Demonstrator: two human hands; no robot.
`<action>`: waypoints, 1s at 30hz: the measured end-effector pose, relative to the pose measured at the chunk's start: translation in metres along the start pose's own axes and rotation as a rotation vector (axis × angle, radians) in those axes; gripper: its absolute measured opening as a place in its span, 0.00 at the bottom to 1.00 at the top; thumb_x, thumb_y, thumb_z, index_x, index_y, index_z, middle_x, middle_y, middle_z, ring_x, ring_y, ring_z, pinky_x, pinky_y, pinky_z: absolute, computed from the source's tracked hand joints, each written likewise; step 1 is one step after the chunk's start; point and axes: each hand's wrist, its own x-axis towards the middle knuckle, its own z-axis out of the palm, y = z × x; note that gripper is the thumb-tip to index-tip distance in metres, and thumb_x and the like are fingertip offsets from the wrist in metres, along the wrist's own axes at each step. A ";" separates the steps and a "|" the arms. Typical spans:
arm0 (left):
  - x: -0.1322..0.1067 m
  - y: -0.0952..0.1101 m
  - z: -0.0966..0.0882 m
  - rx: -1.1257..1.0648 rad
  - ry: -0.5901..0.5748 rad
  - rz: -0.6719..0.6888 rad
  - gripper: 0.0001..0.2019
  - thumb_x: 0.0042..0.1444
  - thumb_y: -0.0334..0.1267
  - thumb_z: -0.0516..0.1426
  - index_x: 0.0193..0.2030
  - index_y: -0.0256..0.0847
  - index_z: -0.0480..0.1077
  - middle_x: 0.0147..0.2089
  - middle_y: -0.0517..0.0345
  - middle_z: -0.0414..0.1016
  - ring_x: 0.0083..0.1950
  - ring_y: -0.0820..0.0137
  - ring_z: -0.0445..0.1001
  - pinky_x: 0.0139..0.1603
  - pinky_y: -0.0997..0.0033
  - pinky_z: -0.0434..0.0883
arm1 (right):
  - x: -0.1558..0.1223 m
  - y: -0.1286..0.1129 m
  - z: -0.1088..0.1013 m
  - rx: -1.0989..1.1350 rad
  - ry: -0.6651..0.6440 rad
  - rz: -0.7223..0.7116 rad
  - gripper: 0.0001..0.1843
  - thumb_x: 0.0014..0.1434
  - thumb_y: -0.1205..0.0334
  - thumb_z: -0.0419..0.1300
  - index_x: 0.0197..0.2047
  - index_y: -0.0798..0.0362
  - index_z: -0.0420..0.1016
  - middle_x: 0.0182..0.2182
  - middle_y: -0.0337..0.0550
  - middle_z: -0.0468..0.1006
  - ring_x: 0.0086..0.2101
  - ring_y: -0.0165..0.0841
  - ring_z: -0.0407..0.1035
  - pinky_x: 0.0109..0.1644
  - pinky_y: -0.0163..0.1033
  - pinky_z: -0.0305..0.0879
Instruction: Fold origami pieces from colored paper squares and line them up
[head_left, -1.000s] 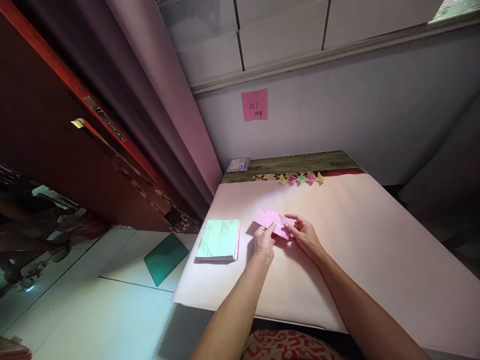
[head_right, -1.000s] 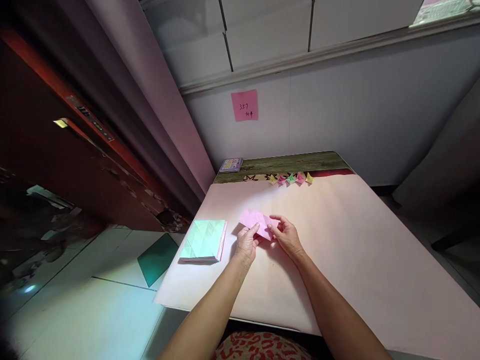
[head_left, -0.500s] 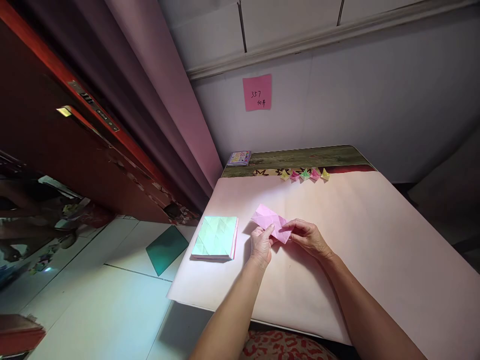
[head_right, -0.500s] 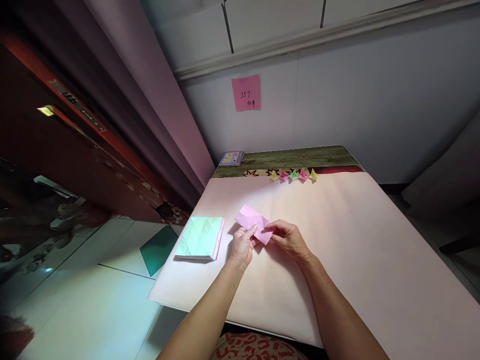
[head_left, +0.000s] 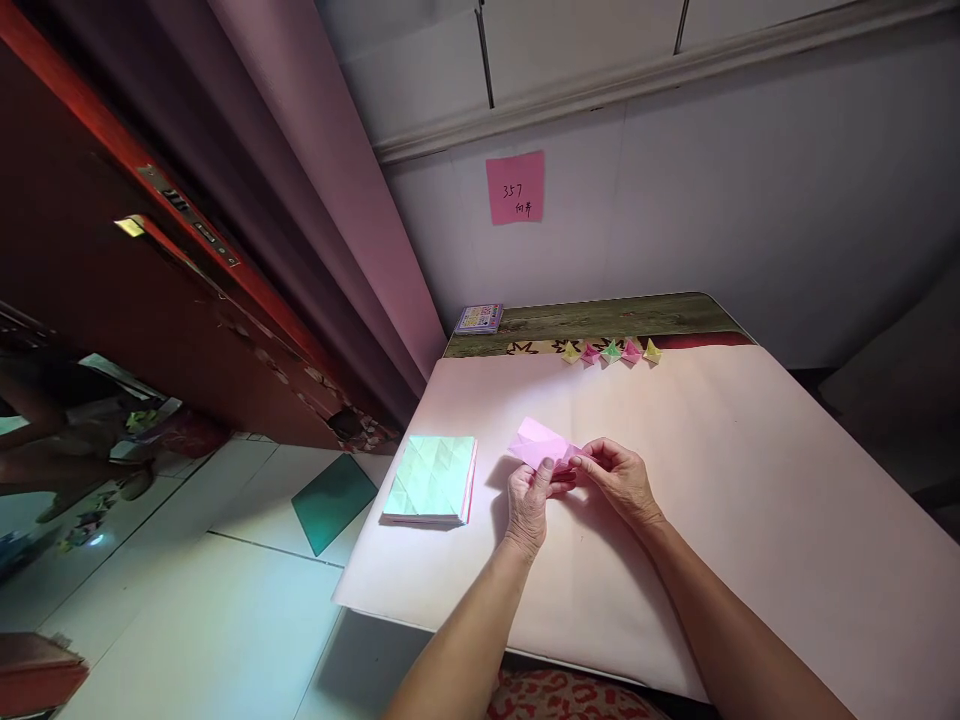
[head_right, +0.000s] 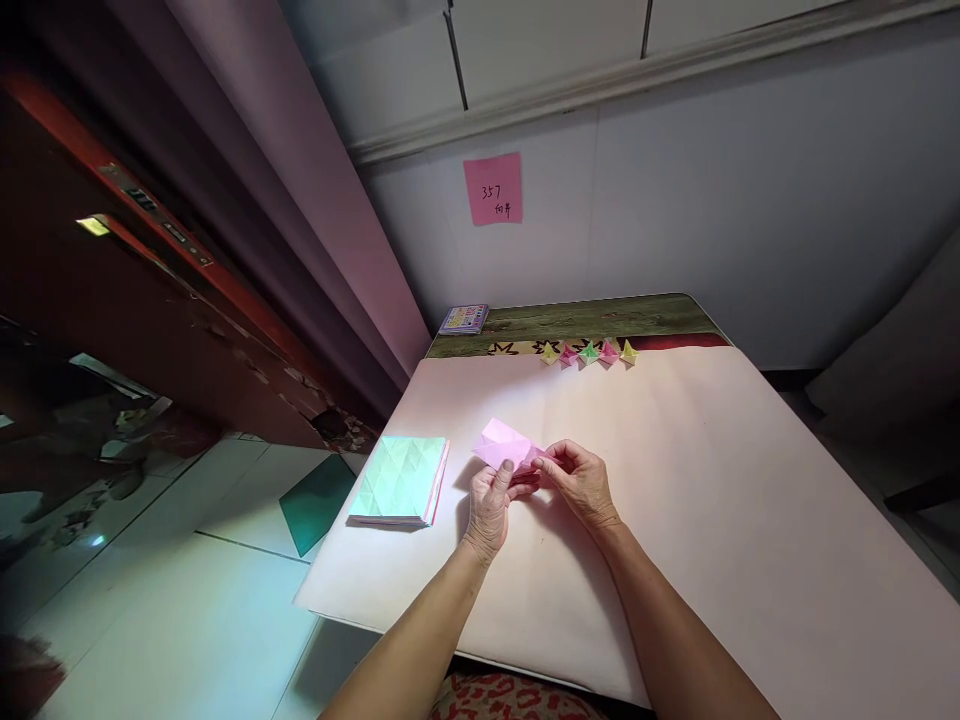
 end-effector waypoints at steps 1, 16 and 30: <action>0.000 0.000 0.001 0.016 -0.001 0.003 0.22 0.50 0.54 0.64 0.42 0.37 0.76 0.37 0.48 0.81 0.39 0.59 0.81 0.38 0.64 0.77 | 0.000 0.000 0.000 0.017 0.006 0.002 0.17 0.52 0.47 0.69 0.31 0.53 0.75 0.28 0.43 0.79 0.29 0.35 0.73 0.35 0.39 0.71; 0.002 -0.010 -0.004 0.100 -0.067 -0.013 0.19 0.49 0.49 0.66 0.41 0.37 0.73 0.32 0.52 0.81 0.30 0.65 0.79 0.34 0.67 0.75 | 0.002 -0.005 -0.005 0.087 -0.220 0.095 0.21 0.54 0.44 0.66 0.31 0.55 0.75 0.25 0.40 0.74 0.27 0.30 0.66 0.31 0.35 0.63; 0.010 0.009 -0.012 -0.450 0.024 -0.118 0.12 0.51 0.42 0.65 0.39 0.35 0.77 0.39 0.49 0.80 0.44 0.62 0.78 0.51 0.63 0.70 | -0.001 -0.022 -0.013 0.073 -0.394 0.190 0.23 0.55 0.41 0.64 0.30 0.54 0.72 0.25 0.38 0.70 0.26 0.29 0.62 0.30 0.34 0.57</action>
